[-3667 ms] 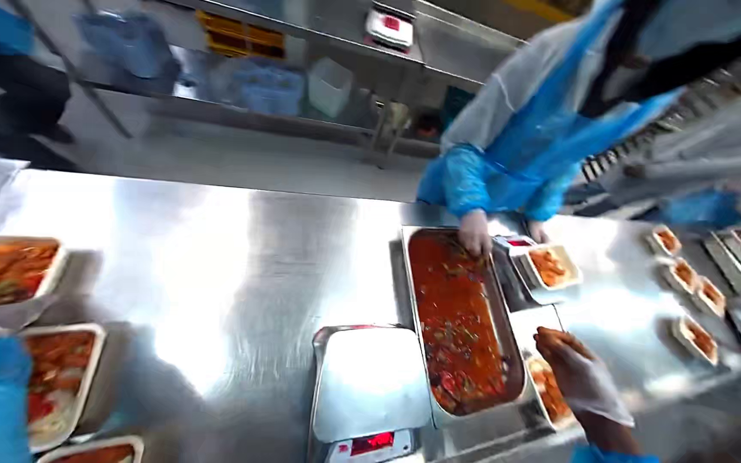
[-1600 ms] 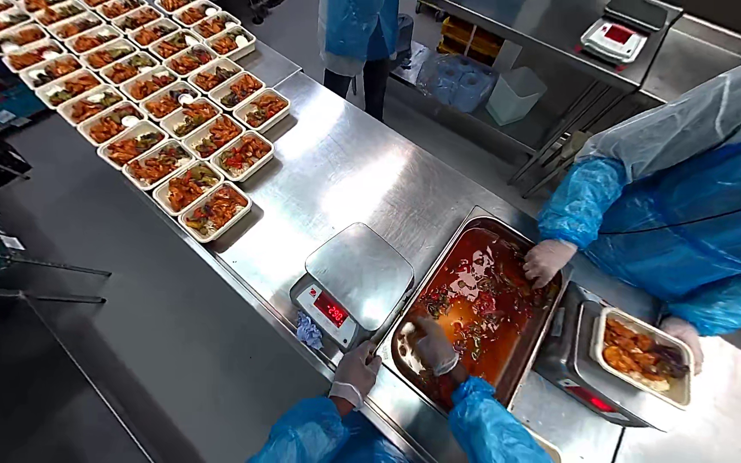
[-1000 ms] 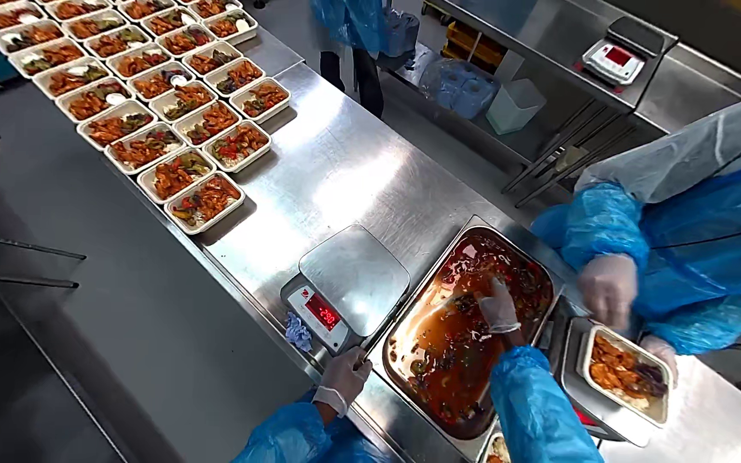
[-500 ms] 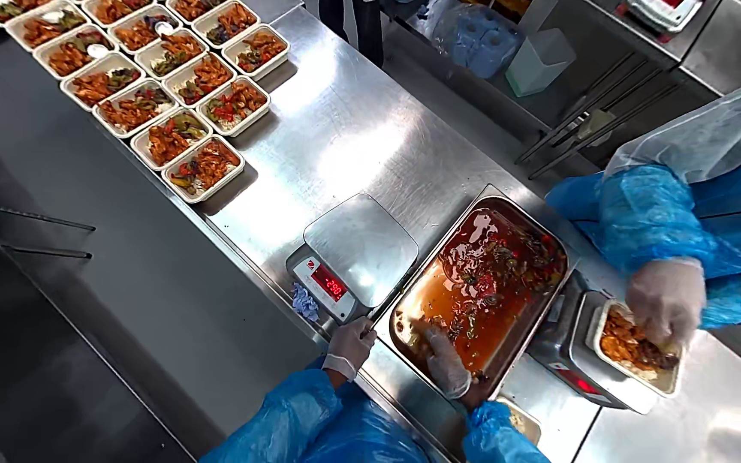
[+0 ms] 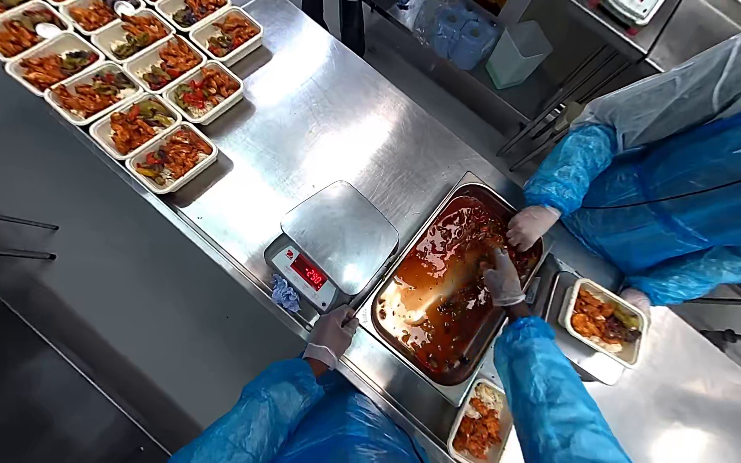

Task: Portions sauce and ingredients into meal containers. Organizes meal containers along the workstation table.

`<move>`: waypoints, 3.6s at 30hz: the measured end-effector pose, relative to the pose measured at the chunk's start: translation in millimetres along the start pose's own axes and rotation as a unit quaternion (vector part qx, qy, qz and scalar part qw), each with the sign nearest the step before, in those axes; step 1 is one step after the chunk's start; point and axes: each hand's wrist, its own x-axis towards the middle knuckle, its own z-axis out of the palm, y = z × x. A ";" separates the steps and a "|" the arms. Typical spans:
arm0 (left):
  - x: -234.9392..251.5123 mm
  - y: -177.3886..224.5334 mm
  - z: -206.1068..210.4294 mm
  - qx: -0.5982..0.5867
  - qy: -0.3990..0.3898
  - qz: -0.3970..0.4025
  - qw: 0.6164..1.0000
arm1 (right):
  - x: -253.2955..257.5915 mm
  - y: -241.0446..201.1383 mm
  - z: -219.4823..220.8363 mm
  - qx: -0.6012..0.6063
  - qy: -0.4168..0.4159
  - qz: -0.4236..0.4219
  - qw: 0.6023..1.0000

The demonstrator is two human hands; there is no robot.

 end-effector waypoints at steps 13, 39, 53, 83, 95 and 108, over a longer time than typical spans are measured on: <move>-3.5 -1.9 1.9 0.013 0.012 0.016 1.000 | -181.8 -17.3 93.7 0.113 -0.312 0.002 0.943; -4.1 -1.8 0.1 0.013 0.008 0.014 1.000 | 15.1 28.7 -55.6 0.045 -0.053 0.043 0.997; 2.8 -7.0 1.7 0.029 0.001 0.007 1.000 | -168.1 -32.7 65.8 -0.178 -0.413 0.072 0.890; 2.2 -6.2 -3.3 0.009 -0.006 0.003 1.000 | -39.6 -32.4 2.1 -0.075 -0.128 -0.019 0.989; 0.9 -2.3 -5.5 0.022 -0.025 -0.006 0.999 | 54.4 -29.3 32.2 -0.161 -0.087 0.081 0.980; 0.5 -2.8 -8.1 0.011 -0.034 -0.018 0.999 | -43.4 -78.9 9.4 0.112 -0.143 -0.012 0.983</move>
